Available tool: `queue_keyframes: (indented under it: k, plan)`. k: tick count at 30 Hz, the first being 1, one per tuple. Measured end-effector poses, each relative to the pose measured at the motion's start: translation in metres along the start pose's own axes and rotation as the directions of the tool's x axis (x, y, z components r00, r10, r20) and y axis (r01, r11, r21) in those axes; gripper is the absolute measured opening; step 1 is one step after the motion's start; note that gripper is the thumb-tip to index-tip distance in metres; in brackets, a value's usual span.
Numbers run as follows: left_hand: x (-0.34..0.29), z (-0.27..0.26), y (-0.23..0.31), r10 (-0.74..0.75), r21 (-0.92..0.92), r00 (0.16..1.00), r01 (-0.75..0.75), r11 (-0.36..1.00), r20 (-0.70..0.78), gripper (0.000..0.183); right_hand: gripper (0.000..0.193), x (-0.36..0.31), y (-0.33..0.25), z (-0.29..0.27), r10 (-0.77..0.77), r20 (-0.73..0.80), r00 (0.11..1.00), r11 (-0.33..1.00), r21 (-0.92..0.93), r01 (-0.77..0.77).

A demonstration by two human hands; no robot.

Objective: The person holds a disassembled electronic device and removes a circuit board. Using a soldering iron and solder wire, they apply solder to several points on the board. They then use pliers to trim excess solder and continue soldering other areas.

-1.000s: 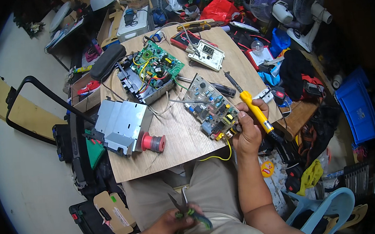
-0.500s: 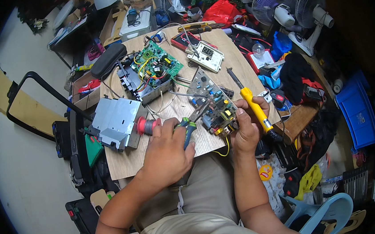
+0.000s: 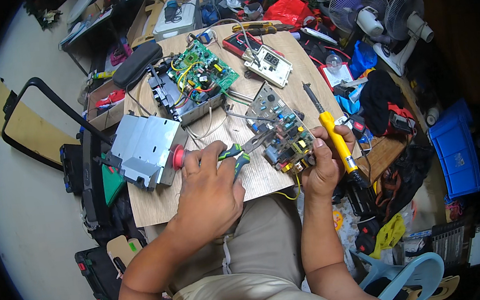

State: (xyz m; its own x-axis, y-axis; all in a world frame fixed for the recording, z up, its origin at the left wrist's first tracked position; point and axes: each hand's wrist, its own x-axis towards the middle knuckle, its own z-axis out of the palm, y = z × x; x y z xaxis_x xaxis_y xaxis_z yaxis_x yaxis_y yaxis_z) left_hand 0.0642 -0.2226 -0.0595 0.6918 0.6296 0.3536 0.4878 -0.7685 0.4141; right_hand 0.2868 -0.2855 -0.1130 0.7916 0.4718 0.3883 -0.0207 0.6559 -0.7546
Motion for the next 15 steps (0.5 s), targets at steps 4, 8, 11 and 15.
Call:
queue_keyframes:
  k: [4,8,11,15]
  plan:
    - [0.006,0.004,0.0,-0.012,-0.008,0.999,0.013,1.0,0.042,0.034,0.049,-0.001,0.001,0.0,0.004,0.015,1.0,1.0,-0.006,-0.004]
    - [0.011,0.003,0.001,-0.01,-0.006,0.998,0.011,1.0,0.061,0.031,0.05,0.0,0.003,0.0,-0.019,0.017,1.0,1.0,-0.019,0.019]
    - [0.015,0.003,-0.001,-0.009,-0.033,0.996,0.012,0.999,0.087,0.029,0.049,-0.002,0.002,0.002,-0.02,0.026,0.999,0.998,-0.056,0.022]
    - [0.016,0.005,-0.005,0.015,-0.063,0.999,-0.012,0.998,0.051,0.028,0.048,-0.004,0.001,0.005,-0.034,0.037,0.999,0.997,-0.069,0.036]
